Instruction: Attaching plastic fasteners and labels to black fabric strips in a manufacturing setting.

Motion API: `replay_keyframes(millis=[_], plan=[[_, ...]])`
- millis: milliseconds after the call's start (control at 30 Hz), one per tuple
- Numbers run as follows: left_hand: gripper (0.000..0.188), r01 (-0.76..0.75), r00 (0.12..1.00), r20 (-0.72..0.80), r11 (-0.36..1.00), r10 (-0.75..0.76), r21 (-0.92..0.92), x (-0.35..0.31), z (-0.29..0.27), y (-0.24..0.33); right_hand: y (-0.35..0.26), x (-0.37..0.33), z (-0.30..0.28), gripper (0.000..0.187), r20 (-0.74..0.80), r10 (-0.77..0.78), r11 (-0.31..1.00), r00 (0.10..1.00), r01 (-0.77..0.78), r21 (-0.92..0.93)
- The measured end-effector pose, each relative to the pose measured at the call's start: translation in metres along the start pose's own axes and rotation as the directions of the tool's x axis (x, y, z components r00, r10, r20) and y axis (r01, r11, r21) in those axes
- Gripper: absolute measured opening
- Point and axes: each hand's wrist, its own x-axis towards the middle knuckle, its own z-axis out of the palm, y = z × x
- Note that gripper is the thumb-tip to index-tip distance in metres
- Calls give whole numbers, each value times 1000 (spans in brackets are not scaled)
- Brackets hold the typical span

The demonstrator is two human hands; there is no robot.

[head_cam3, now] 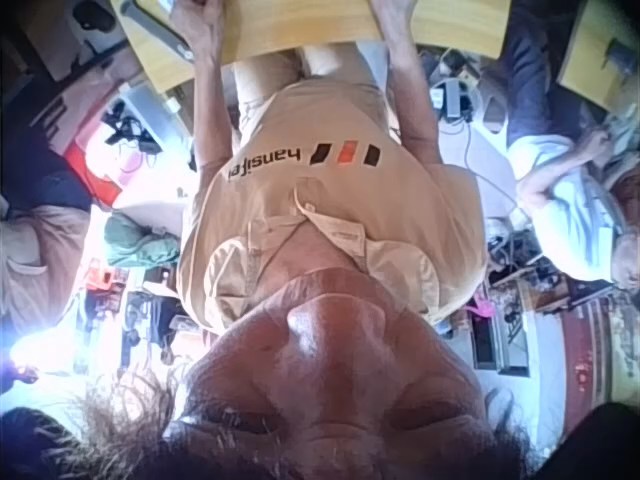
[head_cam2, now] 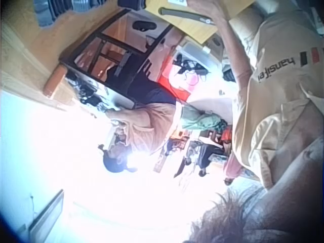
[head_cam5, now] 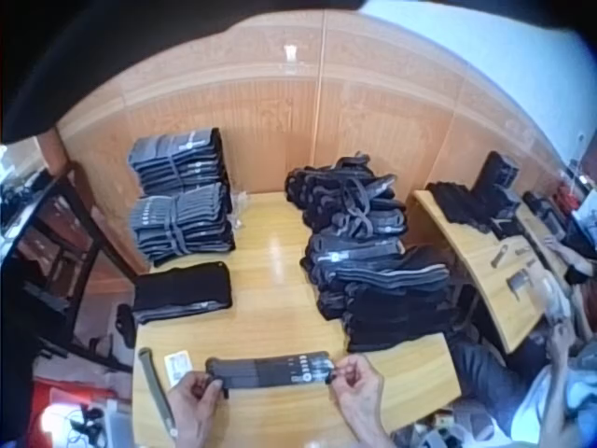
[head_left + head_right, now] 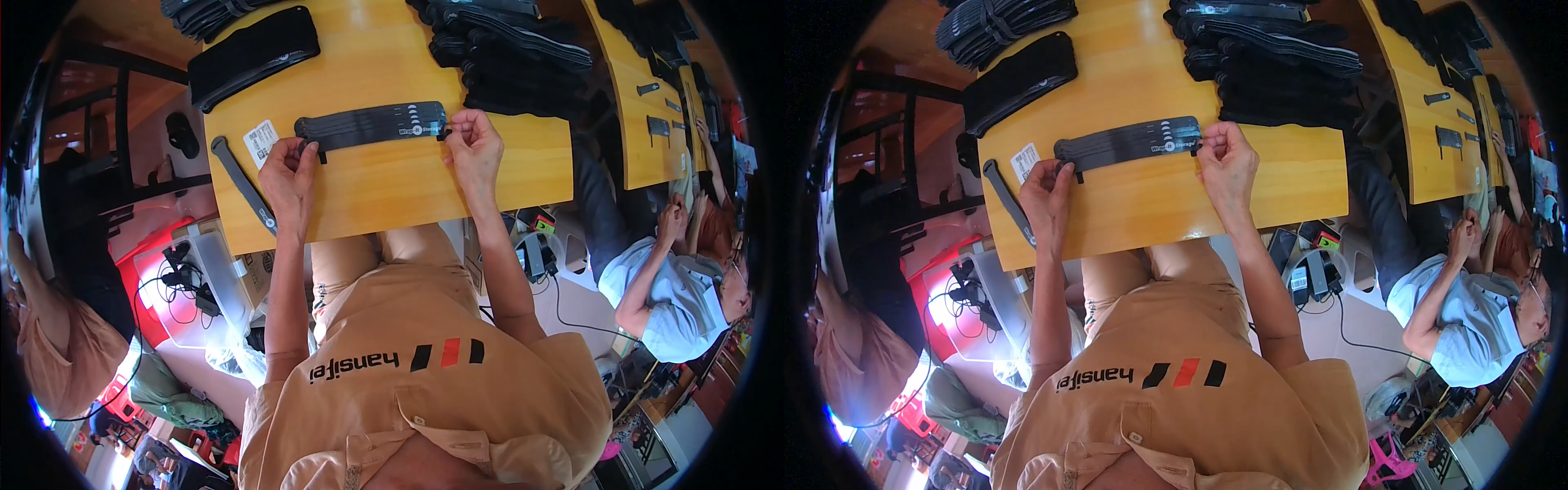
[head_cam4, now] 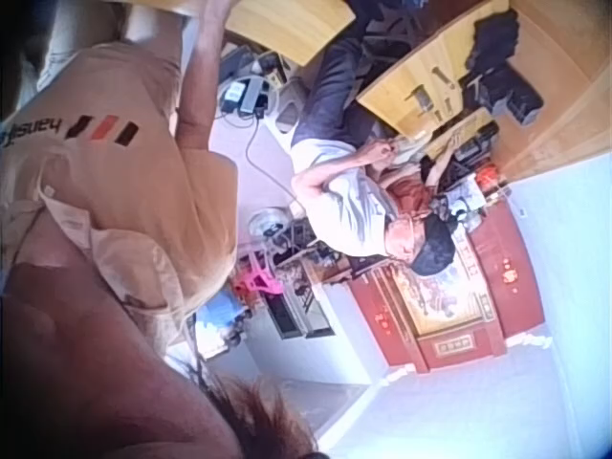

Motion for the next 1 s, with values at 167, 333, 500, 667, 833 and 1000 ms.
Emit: replay_keyframes(millis=[167,333,500,667,833,1000], plan=[[16,-21,1000,-12,999,21,43,1,-1,0,0,1,0,14,-4,-17,1000,1000,17,-19],[16,-9,1000,-7,1000,9,27,1,0,0,0,2,1,14,-12,-20,1000,1000,19,-25],[16,-23,1000,-12,999,23,38,0,0,1,4,2,-1,13,-5,-11,1000,1000,11,-17],[17,13,1000,-2,1000,-13,15,0,0,0,3,1,-1,12,1,-7,1000,1000,8,-18],[17,-3,1000,-18,999,4,52,1,1,0,3,2,0,13,-3,-21,1000,1000,21,-7],[17,-2,1000,-23,993,5,115,1,-1,7,2,1,2,13,-3,-13,1000,1000,13,8]])
